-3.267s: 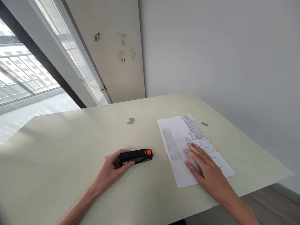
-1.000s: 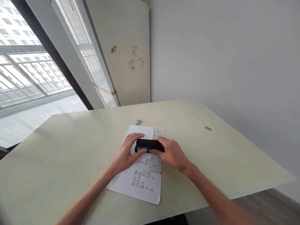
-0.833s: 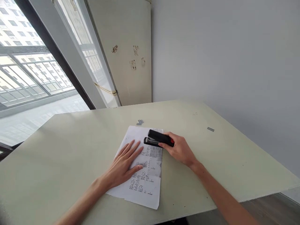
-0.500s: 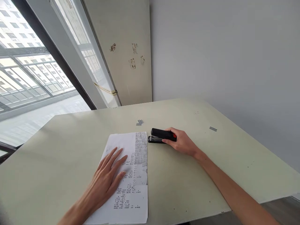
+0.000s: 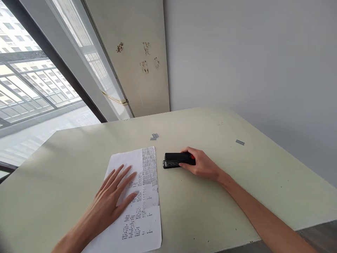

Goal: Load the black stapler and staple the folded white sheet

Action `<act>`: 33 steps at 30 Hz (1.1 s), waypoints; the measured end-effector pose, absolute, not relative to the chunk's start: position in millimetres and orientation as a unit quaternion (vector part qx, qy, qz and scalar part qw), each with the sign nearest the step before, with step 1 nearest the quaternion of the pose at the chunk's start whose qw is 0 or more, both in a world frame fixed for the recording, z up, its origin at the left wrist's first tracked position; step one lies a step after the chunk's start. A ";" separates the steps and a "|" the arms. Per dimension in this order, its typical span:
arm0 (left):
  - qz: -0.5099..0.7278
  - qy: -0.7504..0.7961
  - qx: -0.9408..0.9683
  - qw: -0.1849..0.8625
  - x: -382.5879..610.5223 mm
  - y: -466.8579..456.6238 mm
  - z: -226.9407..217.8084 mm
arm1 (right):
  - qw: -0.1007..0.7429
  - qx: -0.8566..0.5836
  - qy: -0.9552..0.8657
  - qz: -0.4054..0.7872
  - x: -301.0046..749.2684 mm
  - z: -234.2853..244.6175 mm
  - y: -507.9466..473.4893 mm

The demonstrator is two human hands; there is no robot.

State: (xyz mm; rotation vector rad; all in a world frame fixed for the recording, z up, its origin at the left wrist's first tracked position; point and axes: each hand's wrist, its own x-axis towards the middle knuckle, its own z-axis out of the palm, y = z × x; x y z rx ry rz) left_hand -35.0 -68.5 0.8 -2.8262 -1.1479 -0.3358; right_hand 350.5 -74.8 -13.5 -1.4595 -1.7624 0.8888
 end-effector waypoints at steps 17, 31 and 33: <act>-0.280 -0.320 -0.894 -0.146 88.1 -10.7 -1.2 | 0.453 -0.558 -0.605 0.342 353.2 -21.3 -63.7; -0.305 -0.309 -0.883 -0.178 96.7 -5.7 -8.1 | 0.466 -0.580 -0.566 0.356 346.1 -24.1 -64.7; -0.307 -0.311 -0.881 -0.183 96.2 -6.2 -8.8 | 0.451 -0.594 -0.566 0.351 345.6 -23.5 -65.7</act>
